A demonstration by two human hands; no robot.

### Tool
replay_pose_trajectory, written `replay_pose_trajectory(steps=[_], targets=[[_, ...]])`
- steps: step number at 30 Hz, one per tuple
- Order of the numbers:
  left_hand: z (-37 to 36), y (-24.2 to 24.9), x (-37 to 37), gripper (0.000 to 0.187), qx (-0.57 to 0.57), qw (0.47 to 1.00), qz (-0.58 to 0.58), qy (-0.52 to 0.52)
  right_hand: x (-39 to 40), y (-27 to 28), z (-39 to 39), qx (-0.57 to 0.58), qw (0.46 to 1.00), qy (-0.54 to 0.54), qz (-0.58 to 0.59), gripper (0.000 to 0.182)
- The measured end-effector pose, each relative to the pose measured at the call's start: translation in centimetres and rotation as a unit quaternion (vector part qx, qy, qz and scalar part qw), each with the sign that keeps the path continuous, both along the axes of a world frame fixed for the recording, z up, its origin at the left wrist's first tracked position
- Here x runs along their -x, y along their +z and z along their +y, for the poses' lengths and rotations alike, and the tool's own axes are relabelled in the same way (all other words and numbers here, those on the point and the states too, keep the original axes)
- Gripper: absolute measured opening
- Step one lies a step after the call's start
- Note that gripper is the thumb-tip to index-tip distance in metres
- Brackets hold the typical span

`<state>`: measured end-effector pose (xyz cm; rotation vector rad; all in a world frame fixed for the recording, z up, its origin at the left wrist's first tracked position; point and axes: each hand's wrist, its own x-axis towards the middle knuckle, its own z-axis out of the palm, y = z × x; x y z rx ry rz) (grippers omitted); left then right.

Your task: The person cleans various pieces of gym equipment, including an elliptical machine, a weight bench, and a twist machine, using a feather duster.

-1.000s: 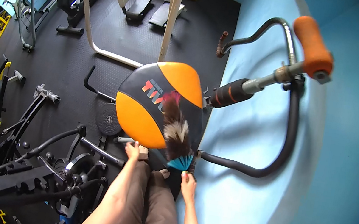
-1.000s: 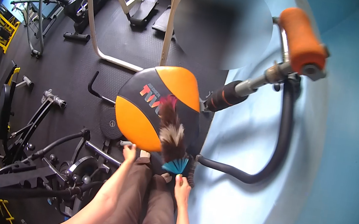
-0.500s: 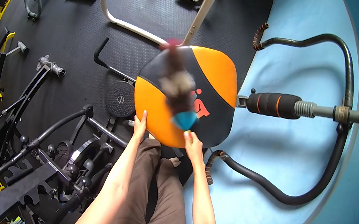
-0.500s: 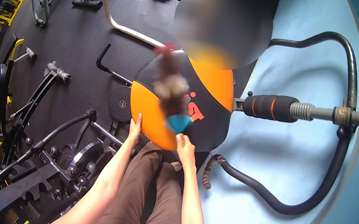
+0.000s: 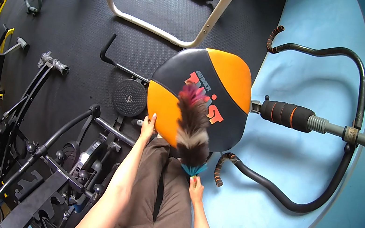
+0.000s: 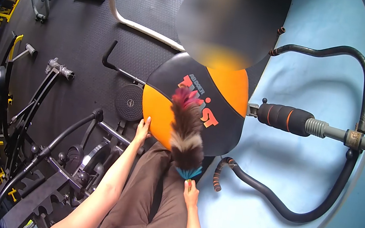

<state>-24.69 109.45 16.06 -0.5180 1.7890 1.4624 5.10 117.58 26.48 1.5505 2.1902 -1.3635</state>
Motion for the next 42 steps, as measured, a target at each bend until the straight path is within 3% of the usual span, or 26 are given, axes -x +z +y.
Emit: replay_pose_trajectory(steps=[4, 8, 12, 18, 22, 26, 28, 29, 30, 33, 34, 36, 38, 40, 42], targets=[[-0.3, -0.4, 0.0, 0.055, -0.011, 1.0, -0.01, -0.015, -2.5, 0.2, 0.4, -0.002, 0.999, -0.01, -0.048, 0.026], [-0.1, 0.8, 0.2, 0.062, -0.016, 0.999, -0.034, -0.024, -2.8, -1.5, -1.0, -0.025, 1.0, -0.004, 0.009, 0.027], [-2.1, -2.2, 1.5, 0.063, -0.084, 0.987, -0.093, -0.098, -3.2, -2.3, -0.9, -0.04, 0.997, -0.044, 0.038, 0.028], [-1.4, -3.8, 0.4, 0.061, -0.063, 0.996, -0.015, -0.054, -11.7, -8.3, -4.8, -0.157, 0.986, 0.007, 0.061, 0.022], [-1.4, -3.6, 0.1, 0.072, -0.047, 0.993, 0.024, -0.108, -21.3, -14.4, -10.4, -0.132, 0.988, 0.007, 0.076, 0.02], [-2.2, -4.5, 0.7, 0.085, -0.014, 0.979, 0.093, -0.182, -28.5, -20.0, -17.8, -0.097, 0.994, -0.043, 0.018, 0.021], [-2.3, -5.8, 1.2, 0.086, -0.036, 0.976, 0.117, -0.179, -29.3, -22.4, -21.1, -0.051, 0.989, -0.14, 0.004, 0.025], [-2.3, -6.1, 1.2, 0.085, -0.056, 0.975, 0.125, -0.175, -28.2, -22.9, -22.1, -0.038, 0.981, -0.187, 0.031, 0.027], [-2.2, -6.7, 2.2, 0.072, -0.038, 0.981, 0.103, -0.16, -27.3, -24.2, -23.2, -0.039, 0.976, -0.207, 0.055, 0.027], [-1.6, -6.3, -0.8, 0.056, -0.027, 0.971, 0.209, -0.114, -23.2, -27.0, -23.3, -0.009, 0.967, -0.217, 0.132, 0.026], [-1.8, -7.5, -2.6, 0.056, -0.031, 0.97, 0.21, -0.119, -21.5, -26.5, -22.2, 0.01, 0.97, -0.199, 0.14, 0.027], [-2.1, -11.4, -5.1, 0.052, -0.11, 0.944, 0.311, -0.023, -21.1, -28.4, -21.7, 0.018, 0.971, -0.182, 0.152, 0.027], [-3.5, -20.7, -5.6, 0.043, -0.136, 0.891, 0.423, -0.099, -23.3, -30.8, -22.0, 0.108, 0.958, -0.232, 0.132, 0.028], [-3.8, -23.5, -9.7, 0.039, -0.007, 0.791, 0.56, -0.246, -25.0, -32.0, -22.4, 0.078, 0.957, -0.253, 0.122, 0.028], [-3.8, -26.6, -11.3, 0.039, -0.012, 0.786, 0.546, -0.29, -24.3, -31.7, -22.0, 0.086, 0.96, -0.241, 0.11, 0.028]])
